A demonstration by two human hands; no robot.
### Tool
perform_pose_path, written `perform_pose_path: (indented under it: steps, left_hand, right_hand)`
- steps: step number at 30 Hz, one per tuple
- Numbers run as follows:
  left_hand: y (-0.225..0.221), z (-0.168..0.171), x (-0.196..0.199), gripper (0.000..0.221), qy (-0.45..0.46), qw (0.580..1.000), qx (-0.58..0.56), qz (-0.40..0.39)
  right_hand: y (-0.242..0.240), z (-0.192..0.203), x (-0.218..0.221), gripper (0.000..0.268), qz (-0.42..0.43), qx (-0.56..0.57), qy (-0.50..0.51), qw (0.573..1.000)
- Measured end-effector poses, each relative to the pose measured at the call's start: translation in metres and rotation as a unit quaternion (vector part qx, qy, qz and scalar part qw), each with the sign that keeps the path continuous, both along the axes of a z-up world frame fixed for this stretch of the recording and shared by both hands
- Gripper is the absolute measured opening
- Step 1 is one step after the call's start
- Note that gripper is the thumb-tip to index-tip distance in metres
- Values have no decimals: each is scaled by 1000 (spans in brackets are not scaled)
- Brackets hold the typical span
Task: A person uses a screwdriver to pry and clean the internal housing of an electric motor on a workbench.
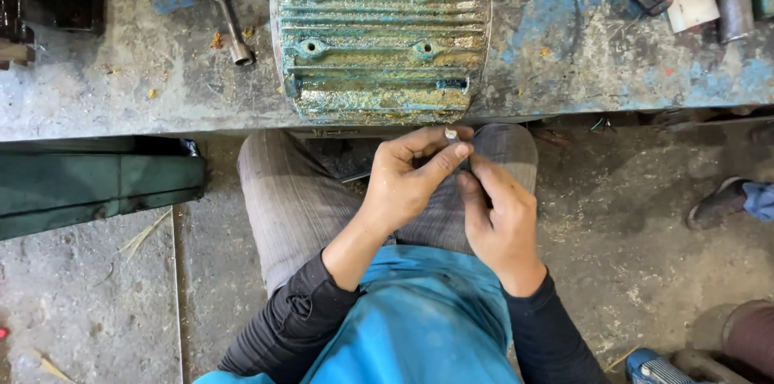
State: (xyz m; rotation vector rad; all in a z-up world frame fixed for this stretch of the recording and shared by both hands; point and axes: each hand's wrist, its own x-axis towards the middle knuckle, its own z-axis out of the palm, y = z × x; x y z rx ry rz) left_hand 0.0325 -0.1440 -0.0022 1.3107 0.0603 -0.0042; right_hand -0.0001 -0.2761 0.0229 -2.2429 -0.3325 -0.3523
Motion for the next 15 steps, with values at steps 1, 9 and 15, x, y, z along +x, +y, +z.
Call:
perform_pose_path:
  steps: [1,9,15]
  left_hand:
    - [1,2,0,10,1,1000,1,1]
    - [0,5,8,17,-33,997,63,10]
    - [-2,5,8,19,-23,997,67,8]
  right_hand:
    - [-2,-2,1,11,1,1,1,1000]
    - [-28,-16,11,14,-6,-101,-83,991]
    - [-39,-15,19,14,4,-142,-111,984]
